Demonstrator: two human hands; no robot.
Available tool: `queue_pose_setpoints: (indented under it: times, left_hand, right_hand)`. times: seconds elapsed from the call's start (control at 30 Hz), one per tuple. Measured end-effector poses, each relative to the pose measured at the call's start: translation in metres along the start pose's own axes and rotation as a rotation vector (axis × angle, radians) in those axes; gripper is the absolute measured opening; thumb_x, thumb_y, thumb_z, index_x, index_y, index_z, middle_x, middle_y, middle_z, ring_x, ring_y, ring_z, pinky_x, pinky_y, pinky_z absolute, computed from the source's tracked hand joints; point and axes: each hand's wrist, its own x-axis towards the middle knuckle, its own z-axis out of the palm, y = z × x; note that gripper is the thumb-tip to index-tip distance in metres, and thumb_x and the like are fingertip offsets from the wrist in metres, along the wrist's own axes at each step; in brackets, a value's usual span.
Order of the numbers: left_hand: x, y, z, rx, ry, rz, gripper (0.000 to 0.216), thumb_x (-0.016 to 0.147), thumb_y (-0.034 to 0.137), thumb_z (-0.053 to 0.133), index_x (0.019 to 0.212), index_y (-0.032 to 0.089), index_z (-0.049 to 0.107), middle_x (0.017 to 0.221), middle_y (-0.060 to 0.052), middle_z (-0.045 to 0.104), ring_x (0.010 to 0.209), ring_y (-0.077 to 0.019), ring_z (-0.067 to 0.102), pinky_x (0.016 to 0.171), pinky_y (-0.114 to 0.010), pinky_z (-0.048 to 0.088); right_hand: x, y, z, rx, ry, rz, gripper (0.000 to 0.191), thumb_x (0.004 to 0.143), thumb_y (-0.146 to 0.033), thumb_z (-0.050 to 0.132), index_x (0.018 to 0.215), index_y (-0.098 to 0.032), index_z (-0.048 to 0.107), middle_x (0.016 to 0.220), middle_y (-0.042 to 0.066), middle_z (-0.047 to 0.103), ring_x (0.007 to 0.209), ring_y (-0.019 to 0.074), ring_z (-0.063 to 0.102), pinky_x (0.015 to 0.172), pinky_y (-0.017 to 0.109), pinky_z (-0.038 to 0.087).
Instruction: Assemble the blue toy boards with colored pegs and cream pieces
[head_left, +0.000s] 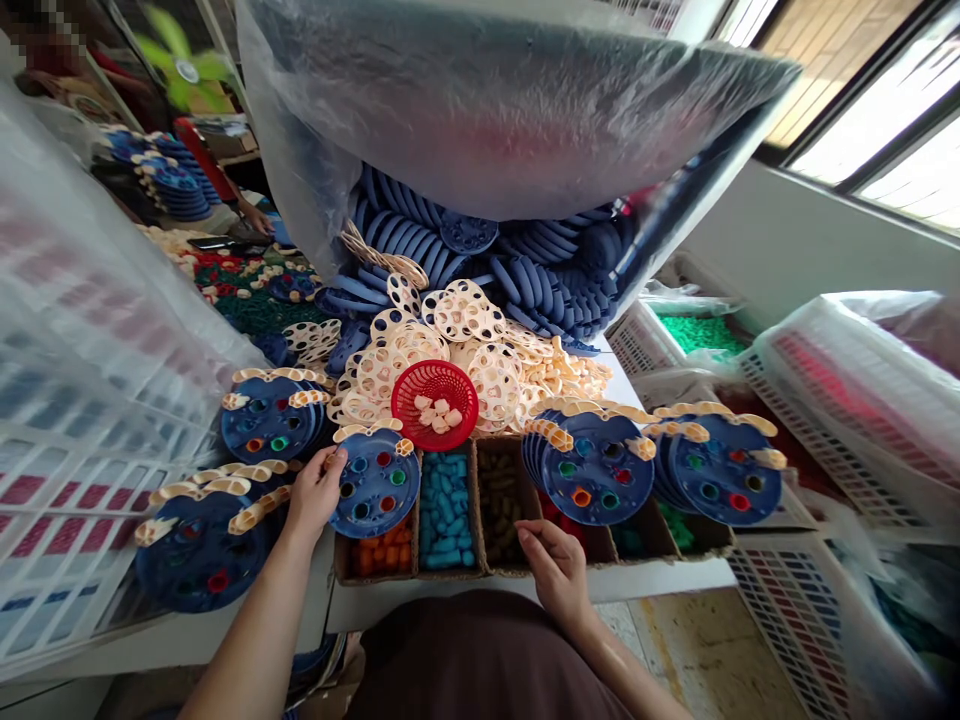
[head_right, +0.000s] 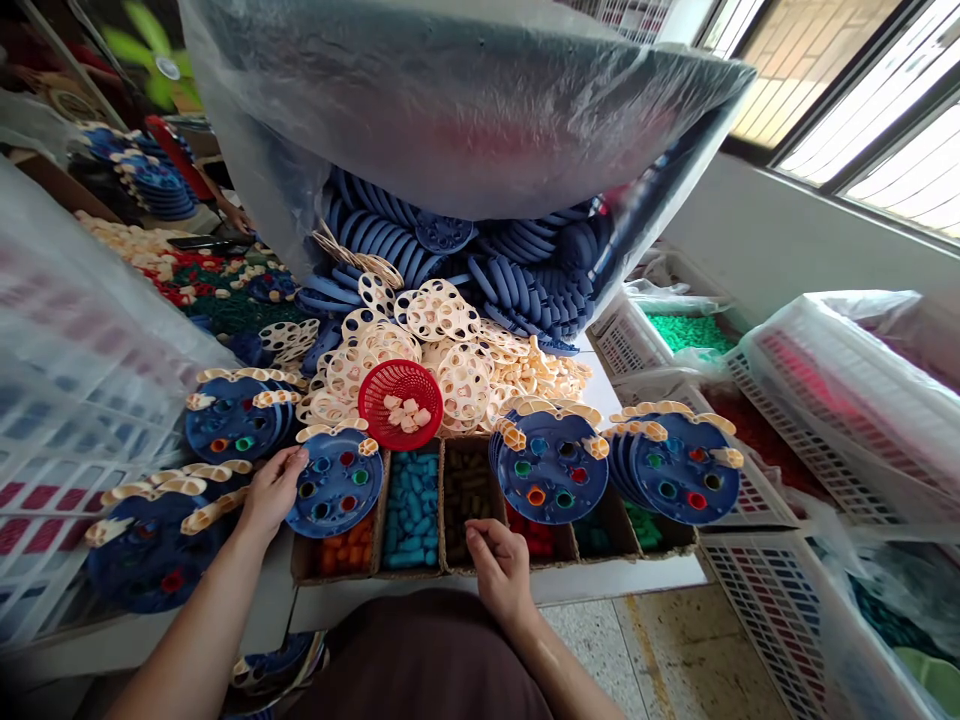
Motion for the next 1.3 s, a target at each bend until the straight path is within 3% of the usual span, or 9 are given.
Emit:
queue_pose_setpoints:
  times: [0.2, 0.33, 0.5, 0.6, 0.73, 0.97, 1.3]
  left_hand:
    - [0.000, 0.013, -0.008, 0.131, 0.058, 0.090, 0.052, 0.083, 0.060, 0.050, 0.104, 0.015, 0.067, 0.097, -0.013, 0.071, 0.086, -0.0271, 0.066, 0.076, -0.035, 0.052]
    - [0.014, 0.048, -0.012, 0.245, 0.123, 0.196, 0.054, 0.082, 0.054, 0.053, 0.113, 0.011, 0.064, 0.111, -0.019, 0.065, 0.094, -0.0309, 0.064, 0.084, -0.041, 0.051]
    - [0.053, 0.108, 0.026, 0.313, -0.069, 0.411, 0.041, 0.082, 0.041, 0.058, 0.114, 0.017, 0.066, 0.113, -0.014, 0.069, 0.101, -0.0286, 0.064, 0.087, -0.035, 0.049]
    - [0.073, 0.133, 0.055, 0.353, -0.150, 0.446, 0.029, 0.076, 0.031, 0.062, 0.100, 0.016, 0.070, 0.098, -0.015, 0.073, 0.091, -0.0303, 0.066, 0.081, -0.035, 0.048]
    - [0.080, 0.154, 0.066, 0.355, -0.174, 0.478, 0.022, 0.077, 0.026, 0.058, 0.092, 0.017, 0.070, 0.086, -0.015, 0.073, 0.083, -0.0315, 0.066, 0.074, -0.035, 0.046]
    - [0.044, 0.167, 0.033, 0.180, -0.152, 0.514, 0.028, 0.087, 0.039, 0.050, 0.096, 0.018, 0.066, 0.087, -0.008, 0.073, 0.075, -0.0227, 0.066, 0.067, -0.028, 0.045]
    - [-0.060, 0.134, 0.008, 0.034, -0.261, 0.401, 0.025, 0.085, 0.038, 0.052, 0.086, 0.019, 0.068, 0.071, -0.001, 0.071, 0.061, -0.0177, 0.063, 0.058, -0.026, 0.045]
  right_hand:
    - [0.000, 0.000, -0.001, -0.017, 0.014, -0.010, 0.030, 0.086, -0.036, 0.059, 0.077, -0.012, 0.073, 0.047, -0.003, 0.046, 0.044, 0.0097, 0.037, 0.042, 0.023, 0.027]
    - [-0.001, -0.001, 0.000, -0.024, 0.015, -0.012, 0.030, 0.086, -0.036, 0.059, 0.076, -0.012, 0.073, 0.046, -0.004, 0.043, 0.043, 0.0092, 0.035, 0.042, 0.023, 0.025]
    - [-0.003, -0.004, 0.002, -0.026, 0.013, -0.023, 0.032, 0.087, -0.038, 0.059, 0.076, -0.012, 0.073, 0.045, -0.005, 0.041, 0.042, 0.0089, 0.033, 0.041, 0.023, 0.024]
    - [-0.006, -0.006, 0.000, -0.028, 0.028, -0.034, 0.033, 0.087, -0.039, 0.058, 0.076, -0.012, 0.073, 0.044, -0.006, 0.038, 0.040, 0.0082, 0.030, 0.040, 0.023, 0.022]
    - [-0.012, -0.005, -0.009, -0.028, 0.099, -0.034, 0.033, 0.088, -0.039, 0.058, 0.077, -0.012, 0.072, 0.043, -0.006, 0.037, 0.039, 0.0082, 0.028, 0.040, 0.024, 0.020]
    - [-0.018, -0.002, -0.015, 0.009, 0.150, -0.017, 0.030, 0.089, -0.039, 0.060, 0.081, -0.012, 0.073, 0.048, -0.003, 0.046, 0.044, 0.0102, 0.037, 0.044, 0.025, 0.026]
    - [-0.019, -0.001, -0.005, 0.105, 0.079, -0.005, 0.041, 0.091, -0.049, 0.054, 0.081, -0.015, 0.072, 0.041, -0.007, 0.038, 0.038, 0.0095, 0.033, 0.042, 0.025, 0.024]
